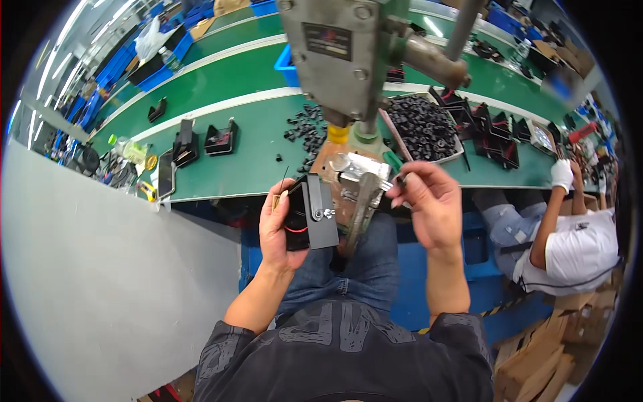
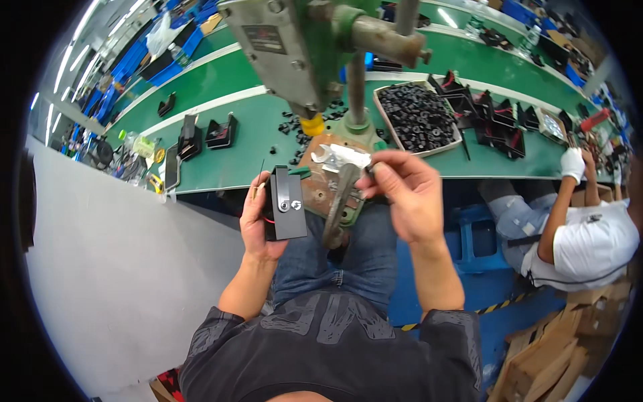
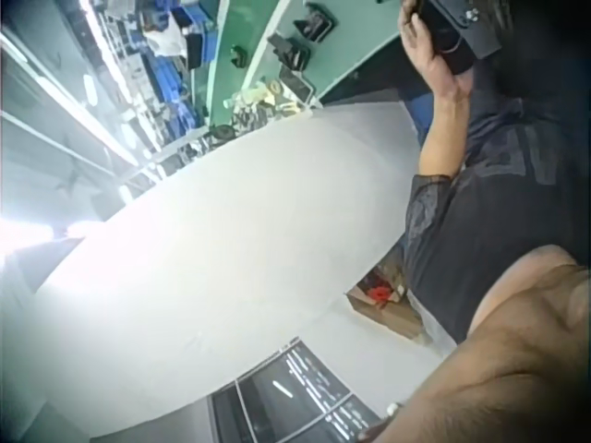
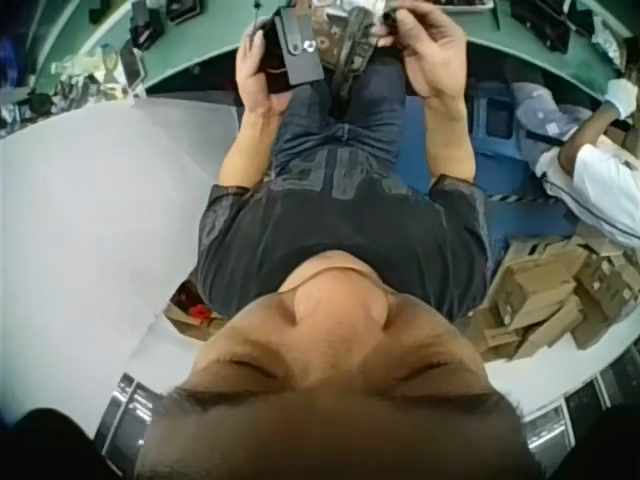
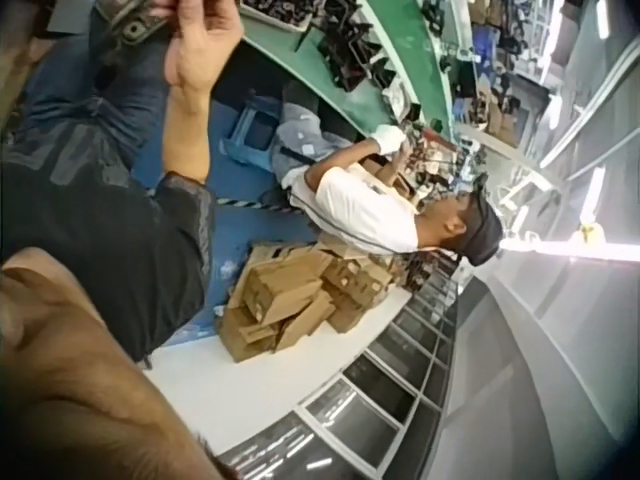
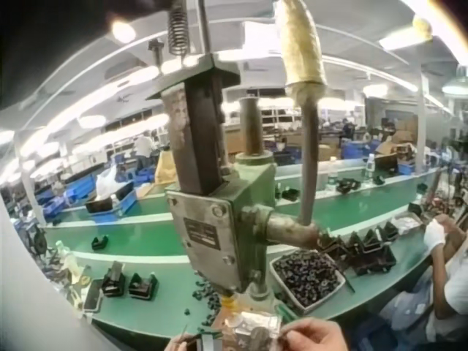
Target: Assembling small mechanical components using a manual press machine on an industrial assembly line.
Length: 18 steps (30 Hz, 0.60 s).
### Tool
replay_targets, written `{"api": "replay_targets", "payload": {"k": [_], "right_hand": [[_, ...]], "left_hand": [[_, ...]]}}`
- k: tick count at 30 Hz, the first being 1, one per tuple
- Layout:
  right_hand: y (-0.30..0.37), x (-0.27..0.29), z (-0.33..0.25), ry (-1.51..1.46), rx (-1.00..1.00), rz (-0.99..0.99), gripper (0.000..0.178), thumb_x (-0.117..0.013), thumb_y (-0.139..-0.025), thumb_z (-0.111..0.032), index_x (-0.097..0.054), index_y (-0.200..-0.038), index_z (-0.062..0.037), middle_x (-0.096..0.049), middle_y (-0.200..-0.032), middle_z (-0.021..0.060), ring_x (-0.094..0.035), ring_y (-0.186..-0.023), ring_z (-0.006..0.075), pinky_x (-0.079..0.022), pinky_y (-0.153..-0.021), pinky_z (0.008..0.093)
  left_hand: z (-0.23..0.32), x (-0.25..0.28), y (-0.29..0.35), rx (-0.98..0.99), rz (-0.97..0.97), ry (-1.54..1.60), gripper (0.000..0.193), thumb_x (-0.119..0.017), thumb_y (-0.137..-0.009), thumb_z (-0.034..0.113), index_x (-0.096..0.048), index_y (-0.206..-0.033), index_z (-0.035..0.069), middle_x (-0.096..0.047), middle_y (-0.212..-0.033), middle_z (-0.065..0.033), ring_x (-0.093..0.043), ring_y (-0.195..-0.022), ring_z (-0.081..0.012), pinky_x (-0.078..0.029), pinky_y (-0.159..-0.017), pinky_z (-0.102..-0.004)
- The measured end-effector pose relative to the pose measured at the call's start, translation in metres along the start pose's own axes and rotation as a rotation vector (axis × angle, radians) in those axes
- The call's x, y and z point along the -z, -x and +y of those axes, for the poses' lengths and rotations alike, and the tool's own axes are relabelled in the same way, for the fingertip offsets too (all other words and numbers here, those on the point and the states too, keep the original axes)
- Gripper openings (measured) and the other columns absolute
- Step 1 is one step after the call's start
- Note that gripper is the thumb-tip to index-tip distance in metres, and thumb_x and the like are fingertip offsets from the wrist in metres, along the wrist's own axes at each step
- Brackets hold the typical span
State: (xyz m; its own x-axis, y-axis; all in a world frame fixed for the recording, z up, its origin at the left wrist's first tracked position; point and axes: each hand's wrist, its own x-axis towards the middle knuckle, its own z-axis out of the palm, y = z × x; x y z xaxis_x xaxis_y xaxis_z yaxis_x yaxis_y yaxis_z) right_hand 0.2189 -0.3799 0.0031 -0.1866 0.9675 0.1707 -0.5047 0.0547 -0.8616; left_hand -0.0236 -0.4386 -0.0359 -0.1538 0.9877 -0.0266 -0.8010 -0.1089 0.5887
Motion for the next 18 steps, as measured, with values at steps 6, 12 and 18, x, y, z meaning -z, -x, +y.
{"api": "replay_targets", "payload": {"k": [6,12,18], "right_hand": [[0.031,-0.01,0.006,-0.378,-0.207,-0.048,0.018,-0.063,-0.099,-0.009,-0.064,-0.112,0.0024,-0.072,-0.1,0.0175,-0.075,-0.086,0.0243,-0.061,-0.07,0.0274],[0.039,-0.023,0.011,-0.364,-0.178,-0.04,0.018,-0.066,-0.097,-0.009,-0.064,-0.111,0.002,-0.071,-0.098,0.0166,-0.073,-0.085,0.0226,-0.059,-0.068,0.0274],[0.039,-0.039,0.021,-0.237,-0.064,0.003,0.018,-0.07,-0.095,-0.008,-0.065,-0.109,0.0018,-0.072,-0.099,0.015,-0.069,-0.085,0.0184,-0.054,-0.071,0.0266]], "left_hand": [[0.006,-0.042,0.003,-0.021,-0.059,-0.136,0.029,-0.052,-0.104,0.014,-0.054,-0.13,0.002,-0.065,-0.118,-0.0104,-0.067,-0.105,-0.02,-0.056,-0.092,-0.0349],[0.012,-0.055,0.002,-0.061,-0.062,-0.28,0.028,-0.052,-0.104,0.011,-0.054,-0.128,-0.002,-0.063,-0.117,-0.0108,-0.065,-0.105,-0.0164,-0.054,-0.093,-0.031],[0.02,-0.05,0.0,-0.061,-0.073,-0.252,0.026,-0.058,-0.102,0.01,-0.058,-0.125,-0.002,-0.066,-0.115,-0.0097,-0.063,-0.104,-0.013,-0.051,-0.093,-0.0275]]}}
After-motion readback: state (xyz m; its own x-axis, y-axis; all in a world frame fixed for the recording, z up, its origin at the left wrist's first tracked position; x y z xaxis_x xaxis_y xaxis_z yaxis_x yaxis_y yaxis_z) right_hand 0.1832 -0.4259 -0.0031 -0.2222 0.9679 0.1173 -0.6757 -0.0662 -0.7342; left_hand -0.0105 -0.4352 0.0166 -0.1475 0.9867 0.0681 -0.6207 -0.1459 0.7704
